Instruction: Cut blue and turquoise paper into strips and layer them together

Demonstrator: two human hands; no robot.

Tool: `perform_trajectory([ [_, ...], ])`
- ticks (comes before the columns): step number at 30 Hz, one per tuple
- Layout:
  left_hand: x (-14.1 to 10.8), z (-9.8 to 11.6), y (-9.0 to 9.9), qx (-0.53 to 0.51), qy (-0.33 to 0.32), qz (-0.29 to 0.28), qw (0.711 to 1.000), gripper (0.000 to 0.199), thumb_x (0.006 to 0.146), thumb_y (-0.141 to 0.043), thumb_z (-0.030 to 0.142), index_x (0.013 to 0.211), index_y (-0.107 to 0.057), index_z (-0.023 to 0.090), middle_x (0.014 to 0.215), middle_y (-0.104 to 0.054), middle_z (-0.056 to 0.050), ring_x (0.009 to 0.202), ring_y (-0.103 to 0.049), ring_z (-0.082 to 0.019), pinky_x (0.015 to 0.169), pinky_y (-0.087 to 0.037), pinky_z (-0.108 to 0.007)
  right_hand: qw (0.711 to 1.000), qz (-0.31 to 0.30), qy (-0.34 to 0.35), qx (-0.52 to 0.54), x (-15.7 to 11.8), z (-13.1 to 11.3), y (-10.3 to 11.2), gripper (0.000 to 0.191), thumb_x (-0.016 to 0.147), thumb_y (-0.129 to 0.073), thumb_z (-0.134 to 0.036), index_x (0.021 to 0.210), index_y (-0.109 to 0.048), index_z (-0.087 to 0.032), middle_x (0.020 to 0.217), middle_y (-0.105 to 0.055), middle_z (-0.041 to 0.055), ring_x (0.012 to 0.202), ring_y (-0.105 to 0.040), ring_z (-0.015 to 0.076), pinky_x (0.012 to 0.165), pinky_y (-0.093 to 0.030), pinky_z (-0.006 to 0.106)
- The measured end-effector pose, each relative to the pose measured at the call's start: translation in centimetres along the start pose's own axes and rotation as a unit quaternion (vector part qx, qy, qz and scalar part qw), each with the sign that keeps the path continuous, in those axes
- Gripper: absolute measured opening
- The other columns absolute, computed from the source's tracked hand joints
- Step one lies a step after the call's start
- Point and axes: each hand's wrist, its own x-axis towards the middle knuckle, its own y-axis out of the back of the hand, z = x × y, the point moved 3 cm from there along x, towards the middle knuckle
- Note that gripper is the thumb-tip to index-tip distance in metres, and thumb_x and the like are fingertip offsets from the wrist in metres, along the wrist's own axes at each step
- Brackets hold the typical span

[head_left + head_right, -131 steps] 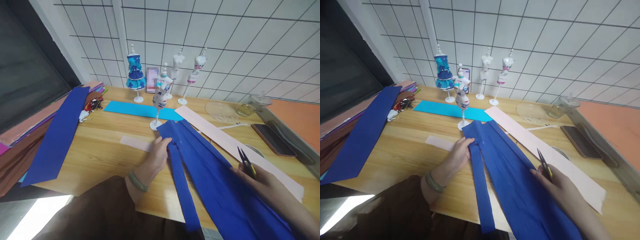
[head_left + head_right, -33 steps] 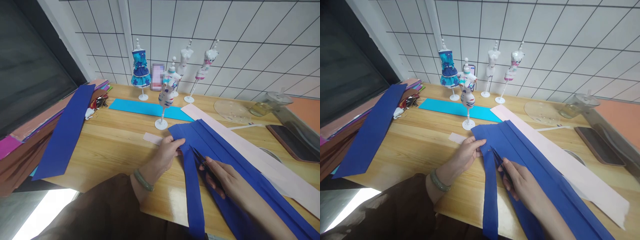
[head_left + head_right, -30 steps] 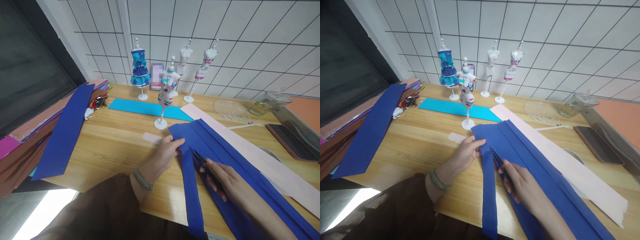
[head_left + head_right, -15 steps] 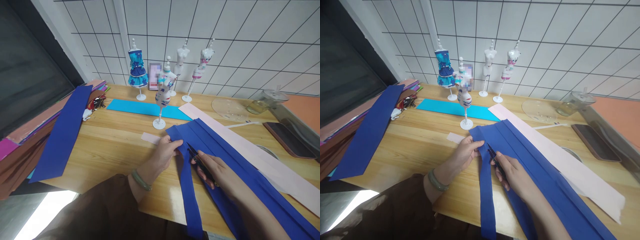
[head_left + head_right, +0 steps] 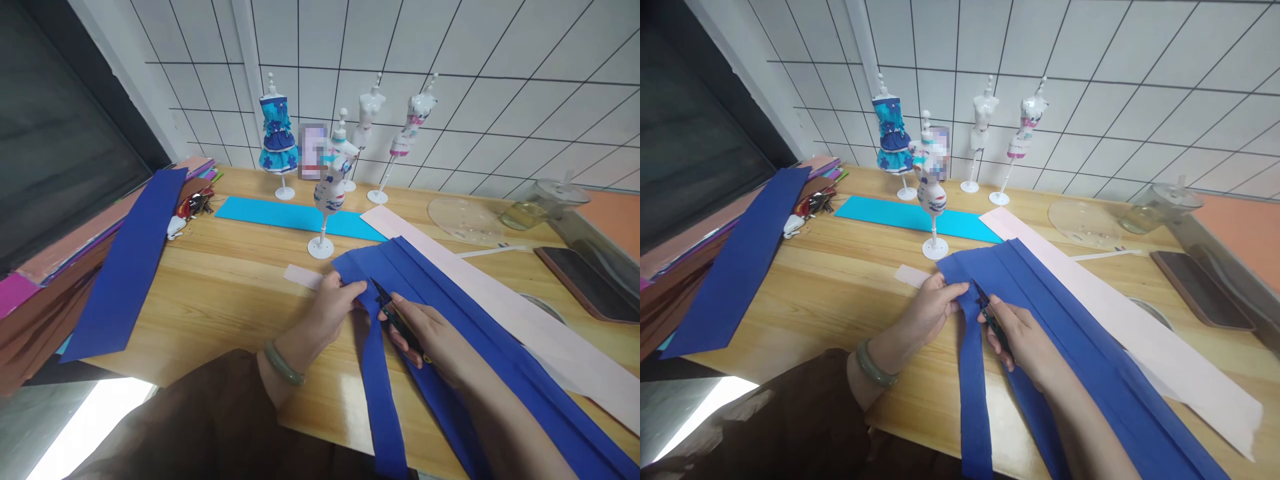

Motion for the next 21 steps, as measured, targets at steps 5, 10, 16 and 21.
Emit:
perform_trajectory([
  [5,0.25,-0.26,0.09,0.005,-0.015,-0.005,1.0,0.027,0.064,-0.065,0.016,0.09,-0.061,0.013,0.083,-0.065,-0.006,0.071,-0.06,-0.015,0.062,-0.048,-0.027,1.0,0.003,0.001,0.021,-0.07,0.0,-0.04,0.047,0.083,-0.04,-0.061,0.078,-0.055,-0.017,0.042,-0.039,-0.008,0.029,-0.029,0.0055,0.031,-0.023,0.019],
  [10,0.68,-0.7,0.49,0.032,-0.05,0.003,0.998,0.022,0.065,-0.067,0.016,0.087,-0.061,0.014,0.085,-0.067,-0.006,0.081,-0.062,-0.018,0.071,-0.05,-0.03,0.999,0.012,-0.01,0.035,-0.26,0.07,-0.05,0.047,0.082,-0.042,-0.062,0.078,-0.054,-0.017,0.042,-0.032,-0.0098,0.031,-0.024,0.0047,0.031,-0.019,0.018],
  [16,0.77,-0.71,0.63,0.084,-0.082,0.014,0.993,0.022,0.069,-0.065,0.016,0.091,-0.06,0.013,0.09,-0.068,-0.007,0.079,-0.062,-0.017,0.074,-0.051,-0.031,0.999,0.031,-0.008,-0.004,-0.51,-0.04,0.09,0.048,0.083,-0.038,-0.063,0.077,-0.053,-0.018,0.042,-0.029,-0.0098,0.033,-0.024,0.0058,0.033,-0.02,0.019],
  [21,0.63,-0.45,0.45,0.101,-0.092,0.013,0.991,0.022,0.07,-0.064,0.015,0.092,-0.06,0.012,0.088,-0.067,-0.007,0.075,-0.062,-0.015,0.072,-0.05,-0.03,0.999,0.033,-0.012,-0.02,-0.56,-0.15,0.01,0.049,0.083,-0.037,-0.064,0.078,-0.052,-0.018,0.042,-0.028,-0.01,0.034,-0.023,0.0065,0.034,-0.021,0.02],
])
